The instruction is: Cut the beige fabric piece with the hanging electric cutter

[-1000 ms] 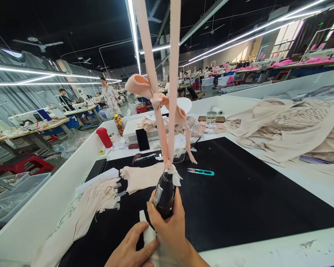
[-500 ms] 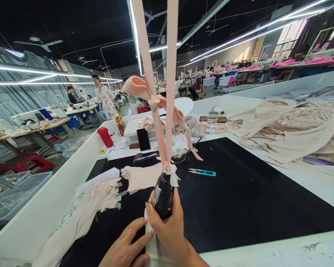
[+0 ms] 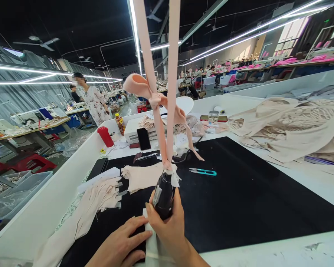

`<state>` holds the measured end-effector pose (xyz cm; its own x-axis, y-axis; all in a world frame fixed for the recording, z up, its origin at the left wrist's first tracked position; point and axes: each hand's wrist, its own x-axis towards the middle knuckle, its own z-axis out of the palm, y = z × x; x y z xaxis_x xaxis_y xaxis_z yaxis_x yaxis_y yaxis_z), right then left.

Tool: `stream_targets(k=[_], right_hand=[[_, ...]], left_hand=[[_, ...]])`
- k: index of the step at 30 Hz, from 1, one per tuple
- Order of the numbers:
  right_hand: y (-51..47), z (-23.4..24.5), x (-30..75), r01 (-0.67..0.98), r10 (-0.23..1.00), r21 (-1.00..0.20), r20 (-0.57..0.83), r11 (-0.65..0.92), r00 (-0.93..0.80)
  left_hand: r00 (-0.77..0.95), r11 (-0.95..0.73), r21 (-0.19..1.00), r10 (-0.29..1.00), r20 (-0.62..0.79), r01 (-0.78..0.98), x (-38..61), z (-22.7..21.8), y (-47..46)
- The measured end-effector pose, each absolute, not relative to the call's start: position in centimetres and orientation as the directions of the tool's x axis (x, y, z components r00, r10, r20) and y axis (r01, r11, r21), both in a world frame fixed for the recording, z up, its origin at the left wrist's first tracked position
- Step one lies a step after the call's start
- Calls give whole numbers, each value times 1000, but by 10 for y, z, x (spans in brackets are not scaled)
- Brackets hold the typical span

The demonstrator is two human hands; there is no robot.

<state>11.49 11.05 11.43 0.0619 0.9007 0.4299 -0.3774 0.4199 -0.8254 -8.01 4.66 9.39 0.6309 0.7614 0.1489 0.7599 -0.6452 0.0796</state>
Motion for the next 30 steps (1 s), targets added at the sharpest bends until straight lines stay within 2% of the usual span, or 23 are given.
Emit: stream_targets(k=[11,18,30], right_hand=[[109,127,114,-328,903,-842,396,429,165],[109,119,116,-348,929,-863,362,366,77],[113,122,111,-366,930,-856,352,365,105]], left_hand=[[660,-660,-37,745,96,750,-74,98,47],[650,-648,-44,756,83,760,-74,98,47],[637,-649,29,754,159,761,-77,93,46]])
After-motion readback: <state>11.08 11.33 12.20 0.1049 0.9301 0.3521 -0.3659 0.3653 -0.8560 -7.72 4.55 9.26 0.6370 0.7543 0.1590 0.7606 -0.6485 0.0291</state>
